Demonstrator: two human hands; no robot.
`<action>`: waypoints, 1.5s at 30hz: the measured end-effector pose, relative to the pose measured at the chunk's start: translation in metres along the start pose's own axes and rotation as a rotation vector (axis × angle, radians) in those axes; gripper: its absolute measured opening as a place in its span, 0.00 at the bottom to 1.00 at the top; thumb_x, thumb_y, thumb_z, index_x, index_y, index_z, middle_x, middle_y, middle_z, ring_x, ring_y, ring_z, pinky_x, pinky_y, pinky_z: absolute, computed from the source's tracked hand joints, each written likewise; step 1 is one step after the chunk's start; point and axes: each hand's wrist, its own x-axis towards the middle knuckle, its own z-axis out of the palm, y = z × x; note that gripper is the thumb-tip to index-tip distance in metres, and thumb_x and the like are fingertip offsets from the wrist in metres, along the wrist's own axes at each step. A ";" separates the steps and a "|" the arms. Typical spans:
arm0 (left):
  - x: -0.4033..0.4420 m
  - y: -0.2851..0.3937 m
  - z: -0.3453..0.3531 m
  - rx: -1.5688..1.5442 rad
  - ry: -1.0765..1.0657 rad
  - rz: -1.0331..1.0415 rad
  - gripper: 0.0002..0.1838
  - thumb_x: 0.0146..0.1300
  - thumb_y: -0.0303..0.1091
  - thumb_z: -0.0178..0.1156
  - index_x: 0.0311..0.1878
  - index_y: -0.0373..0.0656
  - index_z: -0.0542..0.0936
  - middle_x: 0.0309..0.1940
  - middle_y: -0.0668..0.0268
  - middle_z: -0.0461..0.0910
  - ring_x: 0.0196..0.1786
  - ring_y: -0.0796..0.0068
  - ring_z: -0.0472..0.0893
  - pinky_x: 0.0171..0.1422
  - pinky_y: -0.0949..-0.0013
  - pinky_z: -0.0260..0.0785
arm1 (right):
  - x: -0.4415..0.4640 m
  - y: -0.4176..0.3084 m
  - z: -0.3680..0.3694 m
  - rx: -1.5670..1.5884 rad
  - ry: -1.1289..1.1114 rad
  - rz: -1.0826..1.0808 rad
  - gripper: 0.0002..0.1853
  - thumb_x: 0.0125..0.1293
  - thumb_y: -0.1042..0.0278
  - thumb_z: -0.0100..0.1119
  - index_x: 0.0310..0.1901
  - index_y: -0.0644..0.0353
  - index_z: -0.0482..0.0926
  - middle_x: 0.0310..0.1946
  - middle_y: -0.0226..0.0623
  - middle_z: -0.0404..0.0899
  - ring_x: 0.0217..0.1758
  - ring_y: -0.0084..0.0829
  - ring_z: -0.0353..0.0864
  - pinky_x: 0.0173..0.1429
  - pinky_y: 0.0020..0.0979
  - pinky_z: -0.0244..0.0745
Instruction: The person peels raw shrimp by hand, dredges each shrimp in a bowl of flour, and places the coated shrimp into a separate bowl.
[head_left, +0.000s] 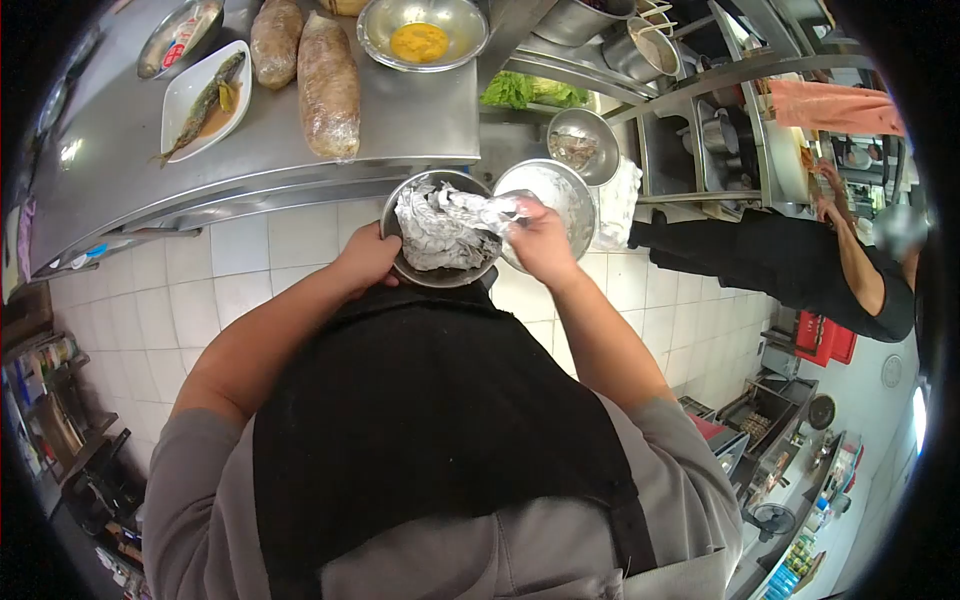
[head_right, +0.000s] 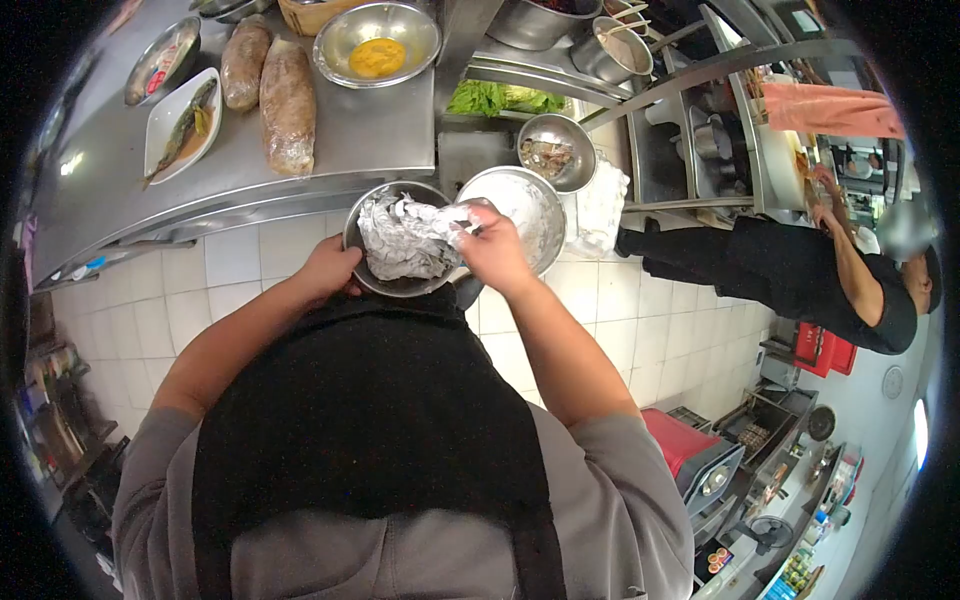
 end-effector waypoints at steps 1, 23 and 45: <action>0.002 -0.003 0.000 0.003 0.004 0.011 0.17 0.66 0.31 0.44 0.55 0.35 0.71 0.41 0.57 0.80 0.32 0.68 0.82 0.29 0.69 0.77 | 0.001 0.011 0.008 -0.139 0.049 -0.088 0.09 0.57 0.75 0.64 0.41 0.61 0.83 0.35 0.34 0.81 0.41 0.32 0.79 0.50 0.32 0.73; 0.004 -0.019 0.009 -0.124 0.067 -0.033 0.18 0.63 0.28 0.44 0.55 0.35 0.71 0.39 0.59 0.80 0.28 0.72 0.80 0.24 0.72 0.75 | 0.101 0.067 -0.164 -1.100 0.147 0.174 0.17 0.56 0.66 0.59 0.48 0.59 0.82 0.46 0.50 0.80 0.51 0.47 0.79 0.55 0.40 0.75; 0.007 -0.006 0.007 -0.126 0.096 -0.041 0.18 0.65 0.29 0.44 0.57 0.37 0.71 0.38 0.59 0.81 0.29 0.70 0.81 0.25 0.70 0.74 | 0.110 0.016 -0.202 -1.382 0.017 -0.041 0.11 0.61 0.63 0.52 0.36 0.54 0.84 0.36 0.44 0.83 0.45 0.47 0.80 0.49 0.44 0.76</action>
